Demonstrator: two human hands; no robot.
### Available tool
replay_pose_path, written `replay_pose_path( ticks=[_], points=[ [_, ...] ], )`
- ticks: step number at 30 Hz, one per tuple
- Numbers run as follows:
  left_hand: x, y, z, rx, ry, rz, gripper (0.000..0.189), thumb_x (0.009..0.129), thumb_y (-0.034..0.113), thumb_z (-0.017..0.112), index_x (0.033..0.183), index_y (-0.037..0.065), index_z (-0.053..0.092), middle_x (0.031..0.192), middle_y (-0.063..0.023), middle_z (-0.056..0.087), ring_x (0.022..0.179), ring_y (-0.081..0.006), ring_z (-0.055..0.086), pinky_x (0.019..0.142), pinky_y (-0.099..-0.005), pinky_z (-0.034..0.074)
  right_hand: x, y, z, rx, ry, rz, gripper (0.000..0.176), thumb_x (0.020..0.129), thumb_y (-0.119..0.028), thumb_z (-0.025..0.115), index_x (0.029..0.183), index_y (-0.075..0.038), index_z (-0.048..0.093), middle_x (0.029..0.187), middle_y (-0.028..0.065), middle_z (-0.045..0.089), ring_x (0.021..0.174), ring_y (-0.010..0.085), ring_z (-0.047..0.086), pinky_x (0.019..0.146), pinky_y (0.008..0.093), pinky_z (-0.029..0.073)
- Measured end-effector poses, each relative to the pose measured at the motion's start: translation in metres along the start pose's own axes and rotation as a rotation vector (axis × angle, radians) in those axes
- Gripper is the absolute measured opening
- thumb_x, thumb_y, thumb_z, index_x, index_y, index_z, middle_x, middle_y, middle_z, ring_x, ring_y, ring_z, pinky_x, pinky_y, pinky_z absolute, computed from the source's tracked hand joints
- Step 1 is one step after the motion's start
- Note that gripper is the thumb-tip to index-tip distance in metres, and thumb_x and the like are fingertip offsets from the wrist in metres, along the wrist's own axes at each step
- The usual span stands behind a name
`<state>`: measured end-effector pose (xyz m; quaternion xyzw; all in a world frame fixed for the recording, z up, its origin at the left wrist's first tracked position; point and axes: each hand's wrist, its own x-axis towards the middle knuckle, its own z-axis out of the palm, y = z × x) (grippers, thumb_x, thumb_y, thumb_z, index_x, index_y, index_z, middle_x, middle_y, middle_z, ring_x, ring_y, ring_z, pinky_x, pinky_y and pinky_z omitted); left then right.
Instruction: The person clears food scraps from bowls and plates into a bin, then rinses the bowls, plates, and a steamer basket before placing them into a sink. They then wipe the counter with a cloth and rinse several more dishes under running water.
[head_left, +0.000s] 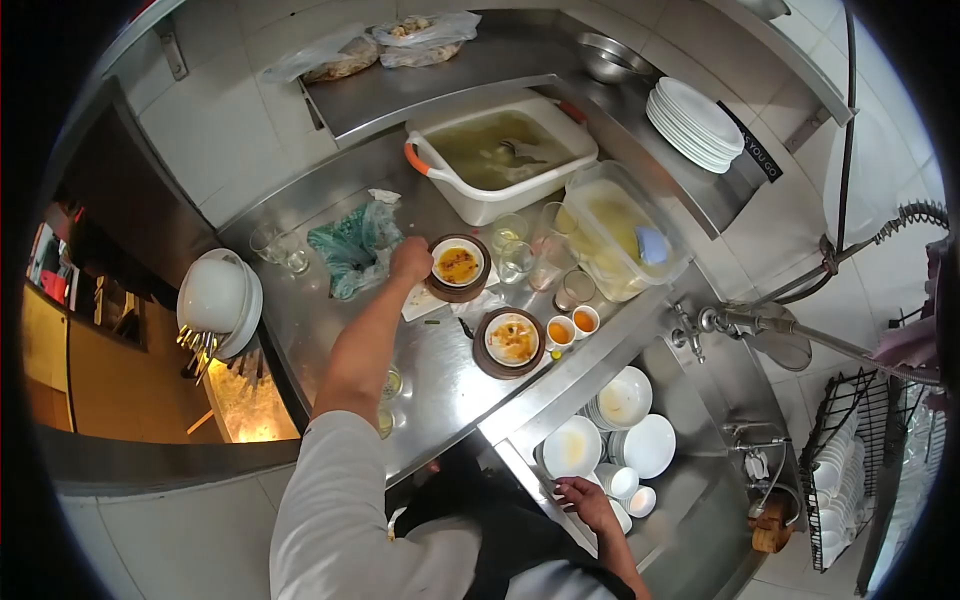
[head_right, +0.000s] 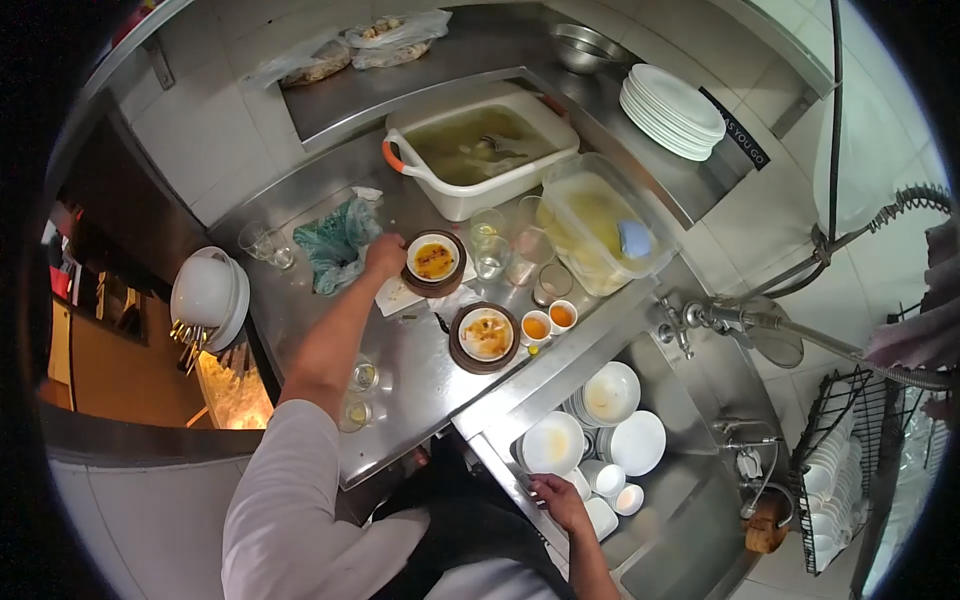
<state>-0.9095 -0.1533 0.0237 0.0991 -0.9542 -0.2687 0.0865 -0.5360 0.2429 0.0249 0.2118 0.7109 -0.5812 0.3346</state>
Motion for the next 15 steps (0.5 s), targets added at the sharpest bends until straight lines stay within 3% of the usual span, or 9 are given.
replay_pose_path(
  ticks=[2,3,5,9,13,15],
  points=[
    [0.006,0.0,-0.006,0.074,-0.191,-0.058,0.022,0.068,0.009,0.054,0.086,0.002,0.065,0.094,-0.0184,0.061,0.087,-0.0337,0.059,0.077,-0.0407,0.047,-0.001,-0.003,0.002,0.053,0.01,0.037,0.029,0.085,-0.025,0.055,0.106,-0.005,0.059,0.086,0.0043,0.061,0.076,0.0128,0.056,0.069,0.0277,0.047],
    [0.006,-0.003,-0.002,0.076,-0.195,-0.06,0.022,0.068,0.009,0.054,0.086,0.002,0.065,0.094,-0.0184,0.061,0.087,-0.0337,0.059,0.077,-0.0407,0.047,0.003,-0.004,0.004,0.054,0.009,0.041,0.029,0.085,-0.025,0.055,0.106,-0.005,0.059,0.086,0.0043,0.061,0.076,0.0128,0.056,0.069,0.0277,0.047],
    [0.007,-0.004,0.002,0.021,-0.317,-0.176,0.028,0.067,0.011,0.055,0.092,-0.001,0.063,0.096,-0.021,0.06,0.092,-0.0339,0.058,0.08,-0.0399,0.047,0.019,-0.021,0.011,-0.095,-0.032,-0.105,0.028,0.085,-0.025,0.055,0.104,-0.004,0.059,0.084,0.0041,0.061,0.074,0.0115,0.056,0.069,0.026,0.046],
    [-0.013,0.006,0.004,0.062,-0.323,-0.224,0.032,0.065,0.013,0.059,0.094,0.0,0.062,0.098,-0.0208,0.06,0.093,-0.0333,0.058,0.08,-0.0389,0.047,0.058,-0.095,0.031,-0.28,0.001,-0.434,0.029,0.086,-0.027,0.054,0.1,-0.002,0.06,0.079,0.0023,0.061,0.071,0.0101,0.055,0.066,0.0242,0.044],
    [-0.029,0.002,0.008,0.046,-0.282,-0.251,0.035,0.064,0.015,0.061,0.096,0.0,0.061,0.099,-0.0199,0.06,0.093,-0.0321,0.058,0.08,-0.0392,0.047,0.109,-0.162,0.056,-0.038,0.054,-0.483,0.026,0.085,-0.022,0.054,0.1,0.0,0.059,0.078,0.0034,0.06,0.067,0.0099,0.054,0.061,0.0235,0.045],
    [-0.034,-0.011,0.019,0.014,-0.182,-0.233,0.033,0.059,0.021,0.065,0.081,-0.003,0.064,0.089,-0.0217,0.062,0.084,-0.033,0.06,0.074,-0.0386,0.049,0.132,-0.188,0.073,-0.006,0.074,-0.54,0.027,0.084,-0.022,0.055,0.1,0.0,0.059,0.077,0.0053,0.06,0.063,0.0109,0.055,0.057,0.0234,0.045]
  ],
)
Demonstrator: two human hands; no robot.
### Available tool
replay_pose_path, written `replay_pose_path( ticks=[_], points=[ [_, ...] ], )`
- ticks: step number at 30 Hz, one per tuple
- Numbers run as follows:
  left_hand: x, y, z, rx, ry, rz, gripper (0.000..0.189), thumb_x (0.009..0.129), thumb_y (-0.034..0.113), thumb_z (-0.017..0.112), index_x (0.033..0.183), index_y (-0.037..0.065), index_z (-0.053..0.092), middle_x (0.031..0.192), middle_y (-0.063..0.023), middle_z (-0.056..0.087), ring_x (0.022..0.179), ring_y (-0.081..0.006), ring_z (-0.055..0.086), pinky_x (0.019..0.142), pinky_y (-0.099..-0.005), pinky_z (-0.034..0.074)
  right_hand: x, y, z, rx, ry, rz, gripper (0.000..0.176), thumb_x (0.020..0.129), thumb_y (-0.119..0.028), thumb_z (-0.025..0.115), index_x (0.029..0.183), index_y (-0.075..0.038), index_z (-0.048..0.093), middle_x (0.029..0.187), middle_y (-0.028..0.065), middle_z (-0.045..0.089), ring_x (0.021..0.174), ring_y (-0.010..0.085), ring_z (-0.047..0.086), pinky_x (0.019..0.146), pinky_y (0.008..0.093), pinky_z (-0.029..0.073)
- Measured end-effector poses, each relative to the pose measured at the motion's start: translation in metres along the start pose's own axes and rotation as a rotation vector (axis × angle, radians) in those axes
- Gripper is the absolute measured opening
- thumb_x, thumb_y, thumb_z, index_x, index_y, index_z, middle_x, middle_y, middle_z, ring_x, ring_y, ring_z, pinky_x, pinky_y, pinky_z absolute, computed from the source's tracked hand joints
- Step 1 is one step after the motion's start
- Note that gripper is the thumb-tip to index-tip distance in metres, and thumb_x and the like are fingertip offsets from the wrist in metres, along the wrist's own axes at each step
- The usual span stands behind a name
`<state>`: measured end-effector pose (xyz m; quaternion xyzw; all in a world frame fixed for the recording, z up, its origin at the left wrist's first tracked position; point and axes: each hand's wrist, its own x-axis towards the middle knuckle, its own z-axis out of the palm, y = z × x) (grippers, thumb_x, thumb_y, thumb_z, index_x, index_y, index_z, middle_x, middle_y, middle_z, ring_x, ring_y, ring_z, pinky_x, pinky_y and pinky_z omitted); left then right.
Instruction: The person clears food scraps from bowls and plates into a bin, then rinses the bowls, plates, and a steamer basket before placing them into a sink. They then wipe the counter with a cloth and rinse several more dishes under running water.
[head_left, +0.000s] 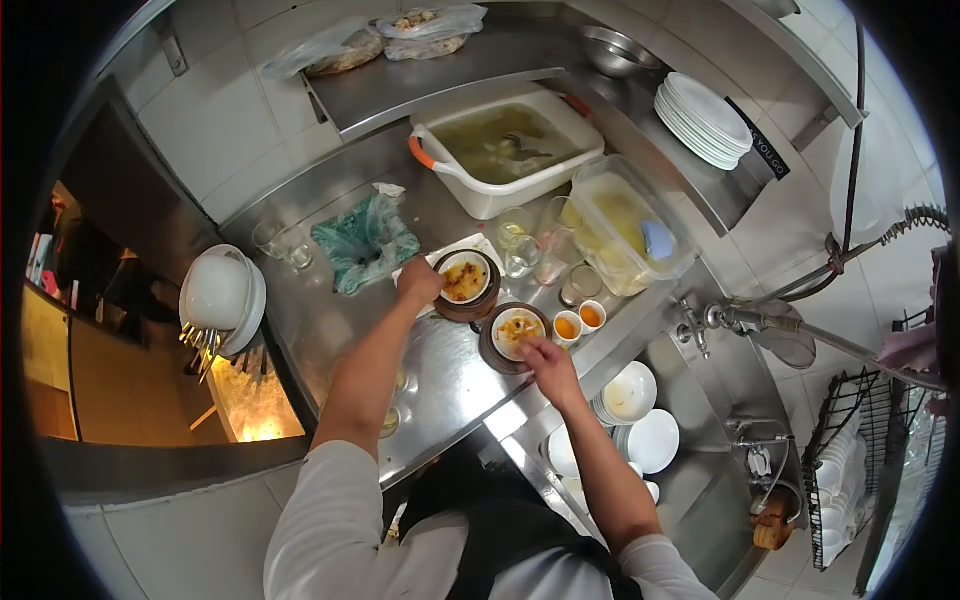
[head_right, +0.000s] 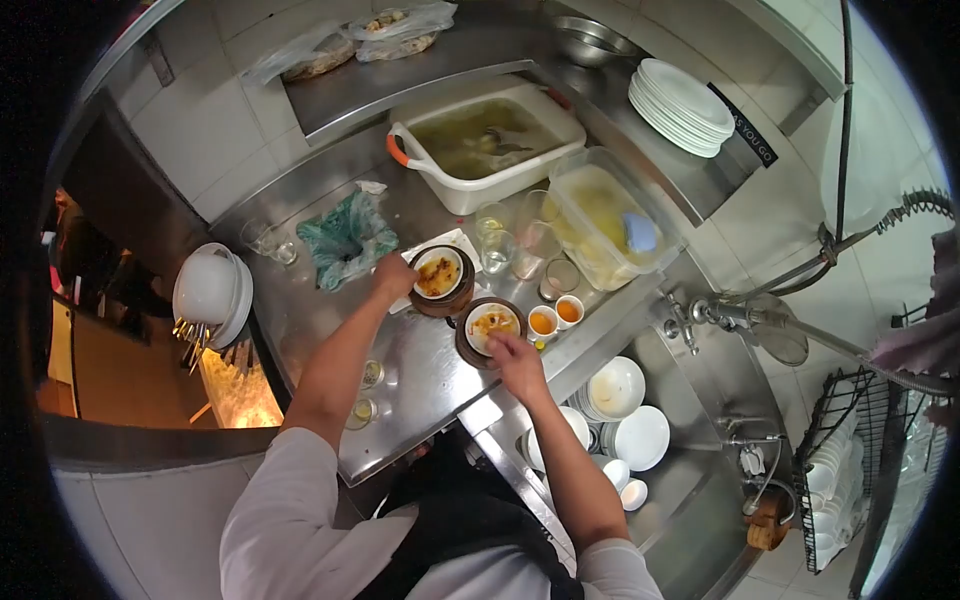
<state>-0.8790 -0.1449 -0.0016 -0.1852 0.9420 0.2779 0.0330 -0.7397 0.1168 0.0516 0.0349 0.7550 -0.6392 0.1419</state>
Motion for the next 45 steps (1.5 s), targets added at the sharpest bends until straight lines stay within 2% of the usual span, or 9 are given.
replay_pose_path(
  ticks=[12,19,21,24,33,36,41,43,45],
  points=[
    [-0.053,-0.015,-0.004,-0.23,0.04,-0.078,0.04,0.062,0.021,0.07,0.091,-0.001,0.055,0.092,-0.0199,0.061,0.088,-0.0322,0.059,0.076,-0.0383,0.047,0.141,0.007,0.069,-0.398,0.003,0.165,0.027,0.078,-0.022,0.052,0.088,0.002,0.059,0.067,0.0117,0.061,0.051,0.0165,0.059,0.041,0.0285,0.046],
    [-0.061,-0.014,-0.017,-0.286,0.253,-0.005,0.039,0.072,0.026,0.065,0.102,0.002,0.057,0.09,-0.0193,0.061,0.079,-0.0309,0.06,0.074,-0.0357,0.047,0.13,-0.002,0.063,-0.739,0.246,-0.295,0.028,0.071,-0.022,0.049,0.068,0.004,0.058,0.071,0.026,0.058,0.072,0.0377,0.058,0.066,0.0417,0.047],
    [-0.062,-0.024,-0.02,-0.41,0.063,0.187,0.037,0.079,0.024,0.059,0.109,0.002,0.055,0.089,-0.0154,0.062,0.075,-0.0264,0.061,0.069,-0.0342,0.049,0.113,-0.021,0.046,-0.657,0.146,-0.157,0.027,0.072,-0.022,0.05,0.078,0.002,0.062,0.083,0.0248,0.059,0.081,0.039,0.057,0.074,0.044,0.045],
    [-0.115,0.024,-0.05,-1.067,-0.363,-0.161,0.028,0.081,0.015,0.056,0.105,0.0,0.055,0.086,-0.0091,0.062,0.07,-0.0183,0.061,0.06,-0.0277,0.051,0.089,-0.013,0.016,-0.467,0.057,-0.168,0.026,0.073,-0.022,0.051,0.076,0.002,0.059,0.063,0.0165,0.059,0.052,0.0218,0.058,0.053,0.0366,0.046],
    [-0.248,0.056,0.027,-1.331,-0.618,-0.178,0.014,0.08,0.008,0.052,0.092,0.0,0.055,0.077,-0.0061,0.06,0.061,-0.0092,0.058,0.052,-0.0222,0.052,-0.074,0.039,-0.14,-0.024,-0.054,0.132,0.032,0.082,-0.036,0.056,0.096,-0.008,0.061,0.074,0.0003,0.059,0.06,0.0086,0.054,0.049,0.0238,0.044],
    [-0.295,0.064,0.046,-1.289,-0.613,-0.228,0.016,0.08,0.009,0.052,0.093,0.0,0.055,0.077,-0.0052,0.06,0.059,-0.0094,0.057,0.055,-0.0228,0.052,-0.111,0.168,-0.261,-0.432,0.235,0.038,0.025,0.082,-0.027,0.058,0.094,-0.005,0.062,0.074,0.0041,0.06,0.061,0.0104,0.056,0.049,0.0262,0.046],
    [-0.36,0.081,0.062,-1.129,-0.635,-0.273,0.019,0.079,0.008,0.052,0.095,-0.002,0.056,0.077,-0.0053,0.06,0.063,-0.0106,0.059,0.059,-0.0225,0.052,-0.213,0.24,-0.469,-1.512,0.65,0.091,0.026,0.077,-0.021,0.054,0.092,0.001,0.057,0.091,0.0199,0.058,0.083,0.0357,0.058,0.072,0.0425,0.047],
    [-0.381,0.089,0.066,-1.096,-0.629,-0.282,0.021,0.078,0.007,0.052,0.096,-0.003,0.056,0.078,-0.0069,0.062,0.064,-0.0116,0.061,0.059,-0.0228,0.052,-0.245,0.2,-0.503,-1.57,0.561,0.376,0.03,0.078,-0.02,0.053,0.097,0.003,0.052,0.097,0.0222,0.056,0.09,0.0354,0.057,0.076,0.0418,0.047],
    [-0.399,0.098,0.068,-1.123,-0.656,-0.277,0.021,0.078,0.007,0.053,0.096,-0.003,0.056,0.081,-0.0086,0.063,0.063,-0.0125,0.062,0.057,-0.0235,0.053,-0.251,0.201,-0.538,-1.214,0.856,0.69,0.039,0.08,-0.028,0.049,0.103,0.002,0.051,0.107,0.018,0.052,0.101,0.0341,0.053,0.082,0.0394,0.045]
  ],
)
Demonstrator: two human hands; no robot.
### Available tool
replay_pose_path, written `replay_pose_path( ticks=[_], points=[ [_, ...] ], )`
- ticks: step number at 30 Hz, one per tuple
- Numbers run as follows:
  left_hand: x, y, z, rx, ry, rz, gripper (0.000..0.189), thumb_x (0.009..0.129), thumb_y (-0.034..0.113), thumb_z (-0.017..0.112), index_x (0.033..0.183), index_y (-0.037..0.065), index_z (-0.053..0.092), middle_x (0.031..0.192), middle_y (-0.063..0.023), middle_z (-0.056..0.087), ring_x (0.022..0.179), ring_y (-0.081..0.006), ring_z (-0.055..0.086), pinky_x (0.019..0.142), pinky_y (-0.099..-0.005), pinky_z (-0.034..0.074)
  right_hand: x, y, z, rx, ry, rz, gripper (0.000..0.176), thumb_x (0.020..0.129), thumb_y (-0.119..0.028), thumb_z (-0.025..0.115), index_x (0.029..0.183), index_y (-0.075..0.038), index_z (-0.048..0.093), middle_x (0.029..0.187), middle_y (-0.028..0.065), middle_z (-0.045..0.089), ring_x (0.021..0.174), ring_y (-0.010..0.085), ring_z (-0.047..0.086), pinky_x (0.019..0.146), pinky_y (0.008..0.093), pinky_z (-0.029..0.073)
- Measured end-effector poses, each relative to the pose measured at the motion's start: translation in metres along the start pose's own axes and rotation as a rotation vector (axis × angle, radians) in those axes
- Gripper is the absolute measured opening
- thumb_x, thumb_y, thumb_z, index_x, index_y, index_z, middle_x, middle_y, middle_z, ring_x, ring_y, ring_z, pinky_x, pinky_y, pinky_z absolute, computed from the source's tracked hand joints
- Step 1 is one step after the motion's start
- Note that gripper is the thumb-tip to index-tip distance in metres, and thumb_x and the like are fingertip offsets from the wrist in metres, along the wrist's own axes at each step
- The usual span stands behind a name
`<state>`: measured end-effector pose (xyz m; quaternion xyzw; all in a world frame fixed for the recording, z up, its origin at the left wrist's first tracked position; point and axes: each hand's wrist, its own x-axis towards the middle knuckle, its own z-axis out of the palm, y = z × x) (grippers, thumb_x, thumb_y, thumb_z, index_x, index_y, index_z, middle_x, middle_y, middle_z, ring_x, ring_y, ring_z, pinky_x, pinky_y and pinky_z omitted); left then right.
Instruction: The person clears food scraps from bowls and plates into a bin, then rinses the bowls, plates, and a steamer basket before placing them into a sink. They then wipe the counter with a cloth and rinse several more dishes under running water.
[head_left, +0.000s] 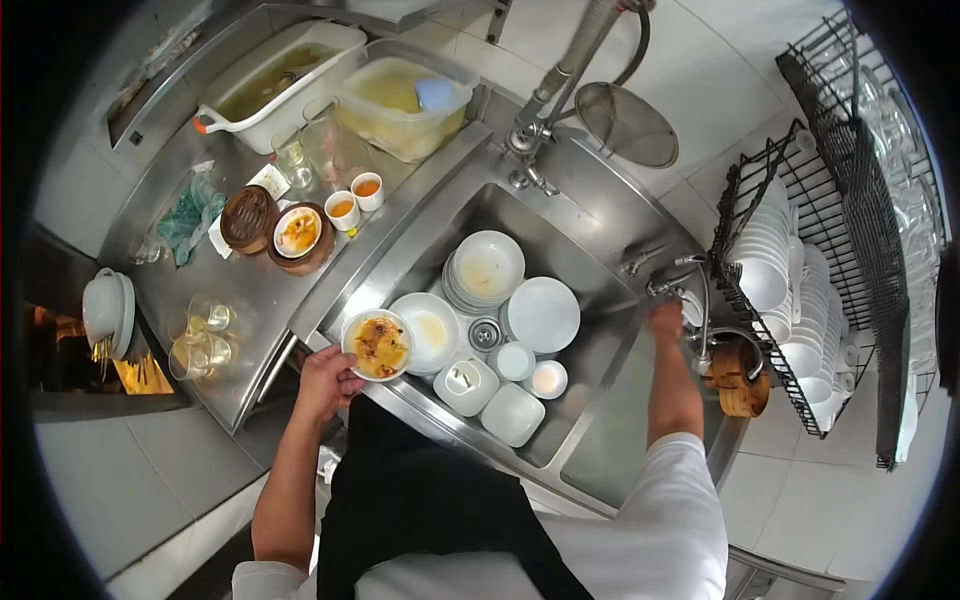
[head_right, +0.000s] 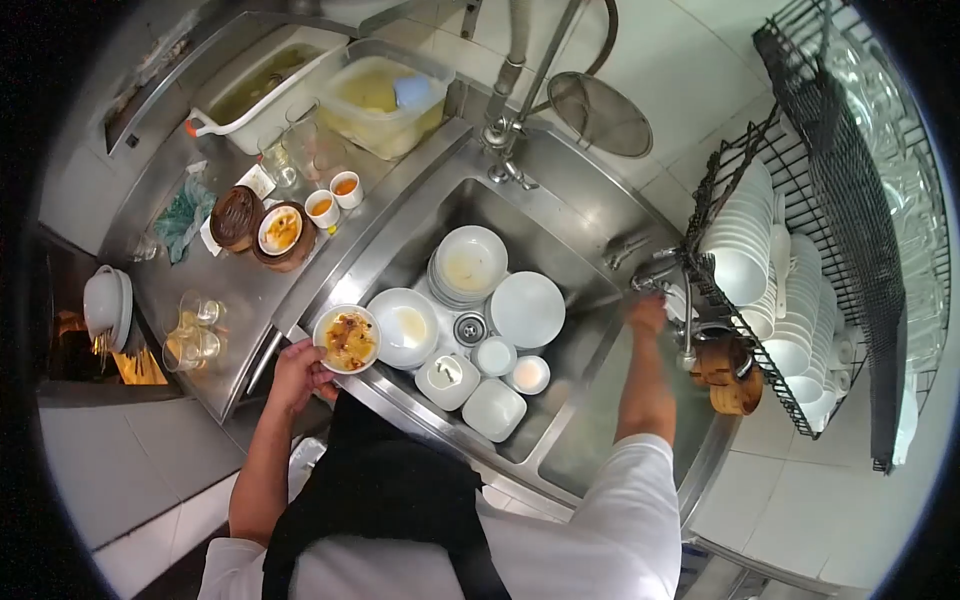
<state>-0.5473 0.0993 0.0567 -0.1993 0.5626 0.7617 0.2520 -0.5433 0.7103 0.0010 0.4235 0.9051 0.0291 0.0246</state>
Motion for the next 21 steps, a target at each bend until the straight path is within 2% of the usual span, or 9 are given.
replay_pose_path(
  ticks=[4,6,8,10,11,15,17,18,21],
  points=[
    [-0.02,-0.012,0.027,0.017,-0.032,-0.025,0.02,0.078,0.008,0.053,0.095,-0.003,0.056,0.082,-0.0094,0.063,0.064,-0.0134,0.062,0.056,-0.0237,0.053,0.024,0.027,-0.011,-0.12,0.064,-0.124,0.043,0.08,-0.025,0.048,0.113,0.002,0.043,0.115,0.0183,0.047,0.106,0.0355,0.051,0.085,0.0402,0.046],
    [-0.027,-0.015,0.041,0.016,-0.002,-0.01,0.02,0.078,0.007,0.053,0.095,-0.003,0.055,0.081,-0.0093,0.062,0.064,-0.0132,0.062,0.056,-0.0237,0.053,0.054,0.041,0.011,0.038,-0.083,-0.043,0.045,0.081,-0.022,0.048,0.117,0.004,0.041,0.127,0.019,0.037,0.108,0.0356,0.05,0.085,0.0417,0.046],
    [-0.03,-0.02,0.046,0.033,-0.046,-0.022,0.02,0.079,0.007,0.054,0.096,-0.003,0.055,0.079,-0.0082,0.061,0.063,-0.0127,0.061,0.055,-0.0236,0.053,0.066,0.044,0.025,0.09,-0.043,-0.072,0.04,0.081,-0.019,0.048,0.114,0.003,0.047,0.12,0.0192,0.045,0.107,0.0329,0.051,0.086,0.042,0.045],
    [-0.034,-0.02,0.056,0.052,-0.045,-0.021,0.019,0.079,0.008,0.054,0.095,-0.003,0.055,0.077,-0.007,0.06,0.061,-0.0123,0.06,0.055,-0.0234,0.053,0.066,0.046,0.015,-0.146,-0.377,-0.16,0.034,0.081,-0.022,0.05,0.107,0.0,0.054,0.109,0.0191,0.054,0.108,0.0302,0.051,0.087,0.04,0.044],
    [-0.036,-0.018,0.063,0.066,-0.022,-0.031,0.019,0.079,0.009,0.055,0.094,-0.003,0.055,0.077,-0.0069,0.06,0.061,-0.0122,0.06,0.055,-0.0233,0.053,0.068,0.069,0.048,-0.21,-0.236,-0.46,0.032,0.08,-0.025,0.051,0.101,-0.002,0.059,0.101,0.0182,0.059,0.102,0.0309,0.054,0.083,0.0403,0.046],
    [-0.019,-0.025,0.093,0.128,0.015,0.015,0.019,0.078,0.01,0.057,0.091,-0.003,0.056,0.076,-0.0069,0.059,0.06,-0.0129,0.059,0.054,-0.0225,0.052,0.002,0.019,0.069,-0.137,-0.078,-0.691,0.033,0.079,-0.03,0.053,0.095,-0.002,0.063,0.103,0.018,0.059,0.087,0.0339,0.059,0.076,0.0423,0.047],
    [-0.005,-0.038,0.104,0.182,-0.001,0.046,0.016,0.078,0.011,0.058,0.087,-0.001,0.058,0.073,-0.0064,0.058,0.059,-0.0135,0.06,0.054,-0.0228,0.052,-0.052,-0.031,0.082,0.997,-0.742,-0.468,0.034,0.082,-0.034,0.052,0.1,-0.007,0.062,0.086,0.0085,0.064,0.071,0.0168,0.058,0.061,0.0301,0.046],
    [0.002,-0.04,0.115,0.202,-0.023,0.047,0.014,0.078,0.013,0.058,0.084,0.0,0.058,0.072,-0.0061,0.058,0.06,-0.014,0.06,0.055,-0.0233,0.052,-0.114,-0.068,0.003,0.97,-0.963,-0.379,0.038,0.083,-0.036,0.051,0.109,-0.009,0.057,0.091,0.0053,0.063,0.066,0.0114,0.054,0.056,0.0248,0.043],
    [0.016,-0.045,0.143,0.208,-0.065,0.017,0.012,0.077,0.01,0.058,0.083,0.0,0.059,0.074,-0.0068,0.058,0.063,-0.0147,0.061,0.056,-0.0243,0.053,-0.185,-0.112,-0.016,1.421,-1.37,-0.396,0.039,0.09,-0.032,0.045,0.119,-0.006,0.047,0.095,0.0067,0.061,0.066,0.0119,0.057,0.051,0.0217,0.044]
  ],
)
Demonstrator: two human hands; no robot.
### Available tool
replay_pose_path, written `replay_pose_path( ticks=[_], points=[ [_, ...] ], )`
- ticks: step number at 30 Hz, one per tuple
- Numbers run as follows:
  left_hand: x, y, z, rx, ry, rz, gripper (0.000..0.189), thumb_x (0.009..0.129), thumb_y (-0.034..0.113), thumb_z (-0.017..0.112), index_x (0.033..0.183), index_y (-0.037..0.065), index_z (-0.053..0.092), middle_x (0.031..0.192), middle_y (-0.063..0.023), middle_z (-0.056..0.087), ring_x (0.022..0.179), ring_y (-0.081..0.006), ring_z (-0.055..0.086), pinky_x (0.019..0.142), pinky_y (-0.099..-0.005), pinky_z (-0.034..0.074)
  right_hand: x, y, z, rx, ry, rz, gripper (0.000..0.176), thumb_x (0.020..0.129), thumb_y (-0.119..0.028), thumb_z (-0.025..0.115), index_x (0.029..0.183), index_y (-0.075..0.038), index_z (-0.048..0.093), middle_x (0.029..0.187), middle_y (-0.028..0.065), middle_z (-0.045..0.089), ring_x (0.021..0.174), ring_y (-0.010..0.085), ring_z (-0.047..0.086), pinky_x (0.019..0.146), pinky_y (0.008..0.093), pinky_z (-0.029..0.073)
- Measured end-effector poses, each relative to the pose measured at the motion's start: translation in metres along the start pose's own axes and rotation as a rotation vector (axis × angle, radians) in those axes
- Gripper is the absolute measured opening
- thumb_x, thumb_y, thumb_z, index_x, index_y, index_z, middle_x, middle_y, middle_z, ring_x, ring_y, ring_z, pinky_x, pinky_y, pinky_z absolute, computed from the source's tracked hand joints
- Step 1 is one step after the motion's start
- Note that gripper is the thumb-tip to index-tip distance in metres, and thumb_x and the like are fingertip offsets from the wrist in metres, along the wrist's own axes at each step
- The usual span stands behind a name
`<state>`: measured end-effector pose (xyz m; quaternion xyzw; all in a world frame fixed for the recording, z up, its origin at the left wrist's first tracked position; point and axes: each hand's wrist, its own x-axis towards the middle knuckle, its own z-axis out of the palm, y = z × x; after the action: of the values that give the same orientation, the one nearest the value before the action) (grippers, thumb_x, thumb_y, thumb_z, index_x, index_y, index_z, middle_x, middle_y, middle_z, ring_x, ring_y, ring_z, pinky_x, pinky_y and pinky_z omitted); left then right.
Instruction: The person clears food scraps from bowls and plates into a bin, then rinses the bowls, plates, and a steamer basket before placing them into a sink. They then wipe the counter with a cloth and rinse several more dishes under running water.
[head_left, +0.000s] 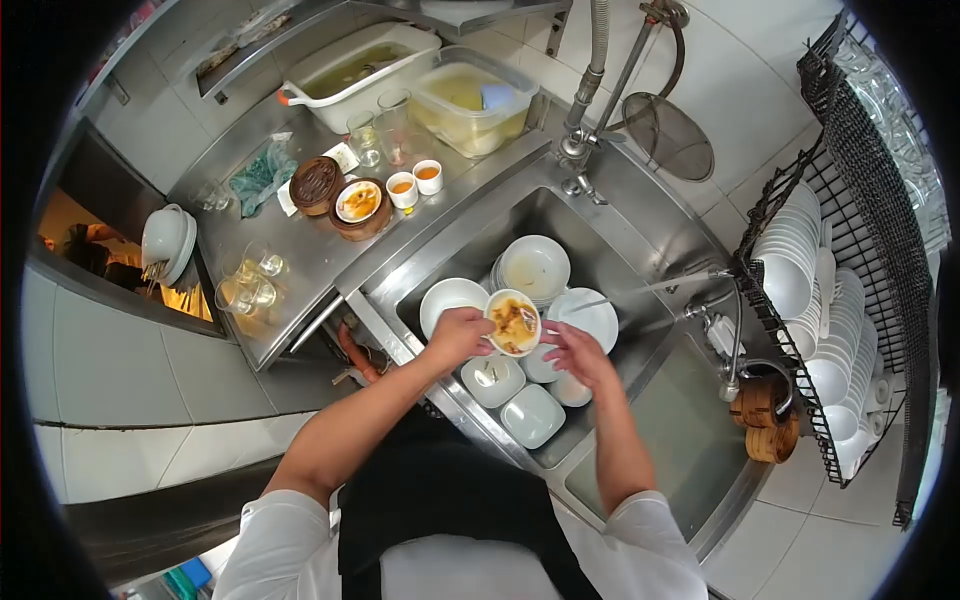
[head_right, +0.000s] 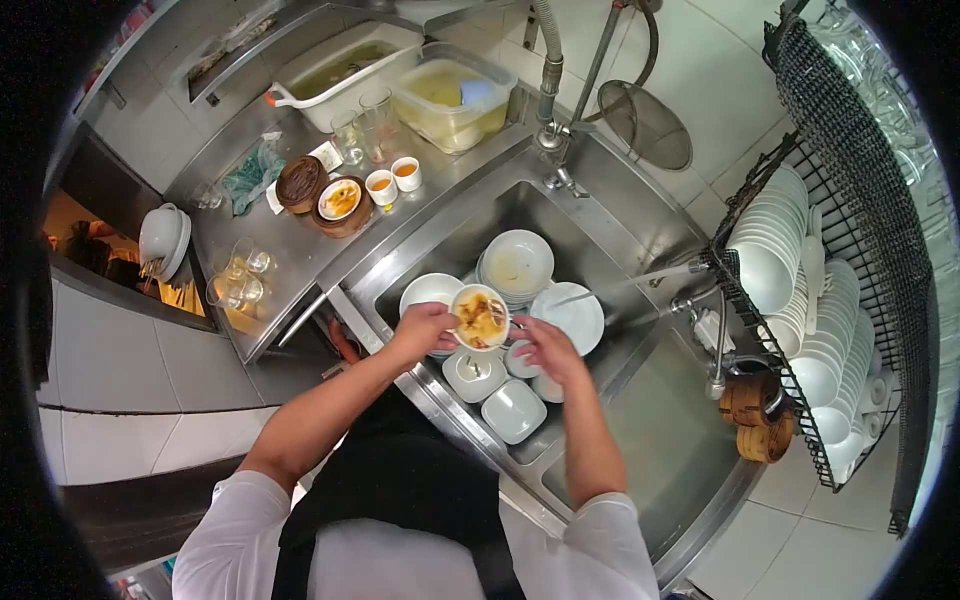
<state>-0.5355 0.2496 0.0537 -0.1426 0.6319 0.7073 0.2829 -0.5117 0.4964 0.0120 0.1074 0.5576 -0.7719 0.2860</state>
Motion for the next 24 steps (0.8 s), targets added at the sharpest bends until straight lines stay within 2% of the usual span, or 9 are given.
replay_pose_path(
  ticks=[1,4,6,9,12,16,21,23,24],
  points=[
    [0.003,0.001,0.008,0.02,-0.029,-0.008,0.013,0.078,0.011,0.059,0.084,-0.001,0.059,0.075,-0.0073,0.059,0.064,-0.015,0.061,0.057,-0.0245,0.053,0.007,0.011,0.009,0.204,0.044,-0.039,0.032,0.089,-0.026,0.048,0.111,-0.003,0.051,0.085,0.0066,0.06,0.062,0.0124,0.056,0.049,0.022,0.045],
    [0.008,-0.001,0.024,0.031,-0.101,0.008,0.02,0.079,0.014,0.06,0.09,-0.002,0.058,0.079,-0.0084,0.06,0.066,-0.0156,0.062,0.059,-0.0245,0.053,0.021,0.028,-0.001,0.301,-0.017,-0.105,0.023,0.087,-0.018,0.049,0.101,-0.001,0.055,0.077,0.0057,0.06,0.058,0.0123,0.056,0.048,0.0217,0.045],
    [0.005,-0.001,0.03,0.037,-0.121,0.029,0.039,0.08,0.021,0.062,0.11,-0.003,0.052,0.088,-0.0087,0.06,0.07,-0.0154,0.061,0.062,-0.0248,0.052,0.022,0.031,-0.009,0.303,0.152,-0.088,0.016,0.083,-0.012,0.05,0.092,-0.001,0.057,0.073,0.005,0.06,0.056,0.0119,0.056,0.047,0.0222,0.044],
    [-0.008,-0.005,0.018,0.139,-0.162,0.102,0.047,0.081,0.023,0.061,0.118,-0.002,0.047,0.092,-0.008,0.06,0.073,-0.015,0.06,0.062,-0.0255,0.051,0.03,0.028,-0.049,0.342,0.407,-0.133,0.015,0.08,-0.009,0.05,0.09,-0.001,0.057,0.071,0.0064,0.059,0.053,0.0125,0.055,0.044,0.0217,0.043],
    [-0.029,-0.024,-0.023,0.194,-0.208,0.045,0.04,0.081,0.026,0.061,0.112,0.002,0.053,0.09,-0.0063,0.06,0.077,-0.0143,0.059,0.062,-0.0263,0.05,0.052,0.027,-0.128,0.388,0.646,-0.118,0.012,0.079,-0.008,0.05,0.086,-0.001,0.056,0.067,0.0085,0.059,0.047,0.0146,0.054,0.041,0.024,0.045],
    [-0.067,-0.07,-0.099,0.151,0.0,-0.039,0.029,0.08,0.02,0.062,0.102,0.001,0.057,0.085,-0.0053,0.061,0.069,-0.0128,0.058,0.056,-0.023,0.048,0.059,0.001,-0.168,0.336,0.917,-0.172,0.015,0.08,-0.01,0.049,0.09,-0.001,0.054,0.067,0.0089,0.058,0.048,0.0158,0.054,0.042,0.0262,0.047],
    [-0.139,-0.109,-0.172,0.032,0.376,-0.11,0.02,0.082,0.018,0.058,0.097,0.004,0.058,0.082,-0.0036,0.059,0.068,-0.0131,0.059,0.057,-0.0252,0.048,0.07,-0.021,-0.178,0.087,0.962,-0.051,0.024,0.079,-0.016,0.054,0.1,-0.005,0.053,0.082,0.0103,0.059,0.063,0.0183,0.059,0.049,0.0301,0.05],
    [-0.164,-0.128,-0.196,0.019,0.453,-0.134,0.017,0.085,0.019,0.055,0.096,0.006,0.058,0.081,-0.003,0.059,0.069,-0.0131,0.059,0.058,-0.0262,0.048,0.067,-0.031,-0.169,0.124,1.07,-0.186,0.03,0.078,-0.015,0.056,0.104,-0.002,0.052,0.086,0.0109,0.059,0.071,0.0211,0.059,0.058,0.0351,0.05],
    [-0.173,-0.143,-0.209,0.061,0.517,-0.137,0.016,0.084,0.018,0.055,0.093,0.005,0.058,0.079,-0.0038,0.059,0.067,-0.0137,0.059,0.056,-0.0266,0.048,0.074,-0.022,-0.204,-0.064,1.046,-0.259,0.033,0.078,-0.015,0.057,0.107,-0.001,0.051,0.088,0.0109,0.059,0.074,0.0221,0.059,0.062,0.0361,0.05]
  ],
)
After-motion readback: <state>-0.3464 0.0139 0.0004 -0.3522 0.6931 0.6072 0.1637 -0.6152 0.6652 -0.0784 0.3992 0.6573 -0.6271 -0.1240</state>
